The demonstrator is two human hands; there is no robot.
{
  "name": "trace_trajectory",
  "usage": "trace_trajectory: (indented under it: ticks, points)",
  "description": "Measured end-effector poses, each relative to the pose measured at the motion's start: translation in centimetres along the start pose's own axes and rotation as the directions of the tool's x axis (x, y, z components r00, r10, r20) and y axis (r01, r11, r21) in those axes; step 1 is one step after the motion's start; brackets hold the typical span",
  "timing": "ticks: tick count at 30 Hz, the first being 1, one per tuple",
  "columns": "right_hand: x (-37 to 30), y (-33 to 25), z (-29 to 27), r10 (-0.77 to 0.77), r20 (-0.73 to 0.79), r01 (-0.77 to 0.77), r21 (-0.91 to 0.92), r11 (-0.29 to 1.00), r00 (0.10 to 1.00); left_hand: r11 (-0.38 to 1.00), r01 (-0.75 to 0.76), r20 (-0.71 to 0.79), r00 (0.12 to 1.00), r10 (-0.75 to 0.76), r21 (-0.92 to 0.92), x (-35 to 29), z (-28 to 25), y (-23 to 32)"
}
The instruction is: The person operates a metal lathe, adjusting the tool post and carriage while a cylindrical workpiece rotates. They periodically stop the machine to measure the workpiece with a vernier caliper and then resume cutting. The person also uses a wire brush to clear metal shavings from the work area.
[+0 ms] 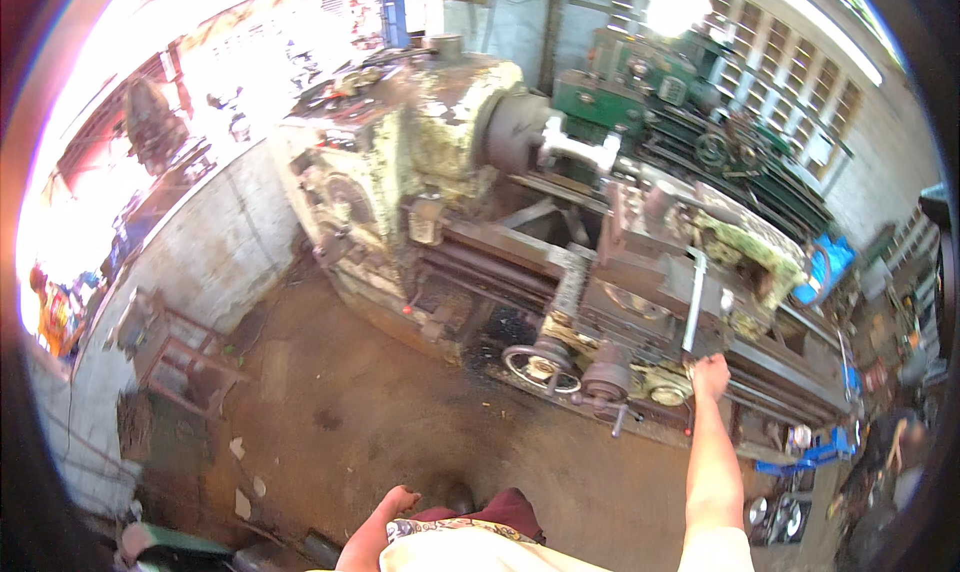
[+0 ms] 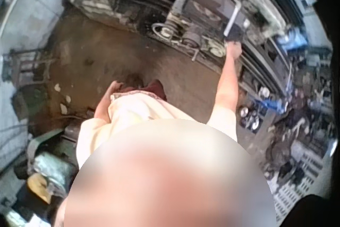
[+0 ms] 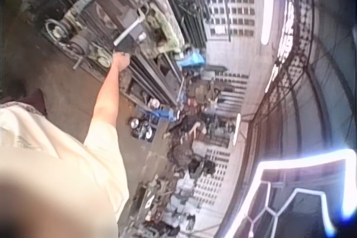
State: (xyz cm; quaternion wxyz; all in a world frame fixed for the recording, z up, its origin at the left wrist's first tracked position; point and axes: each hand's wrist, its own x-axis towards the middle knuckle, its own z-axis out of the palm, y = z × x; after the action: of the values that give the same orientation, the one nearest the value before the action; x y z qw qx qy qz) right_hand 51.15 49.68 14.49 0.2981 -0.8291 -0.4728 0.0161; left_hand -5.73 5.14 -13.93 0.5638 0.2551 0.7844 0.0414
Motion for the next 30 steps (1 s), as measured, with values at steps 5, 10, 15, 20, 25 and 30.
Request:
trace_trajectory:
  ticks: [5,10,15,20,25,30]
  points:
    - [-0.1,-0.3,-0.3,-0.004,-0.009,0.004,0.034,0.999,1.000,0.999,0.034,0.051,0.998,-0.033,-0.007,-0.1,0.0,0.8]
    - [-0.3,-0.7,-0.8,-0.001,0.016,0.000,0.072,0.997,1.000,0.999,0.012,0.053,0.999,-0.010,-0.035,0.1,0.2,0.9]
    - [-0.1,-0.3,-0.5,-0.002,0.020,0.001,0.071,0.997,1.000,0.998,-0.014,0.056,0.998,0.018,-0.054,-0.5,0.3,1.5]
    - [-0.1,-0.3,-0.5,-0.002,0.023,0.000,0.090,0.996,1.000,0.994,0.027,0.083,0.996,-0.018,-0.109,-0.9,0.5,1.6]
    - [-0.4,-0.8,-0.9,0.009,0.013,-0.010,0.081,0.997,1.000,0.995,0.022,0.080,0.997,-0.014,-0.102,0.3,0.7,0.5]
    - [-0.4,-0.8,-0.9,0.007,0.003,-0.008,0.056,0.998,1.000,0.996,0.022,0.069,0.998,-0.016,-0.086,0.7,1.1,0.0]
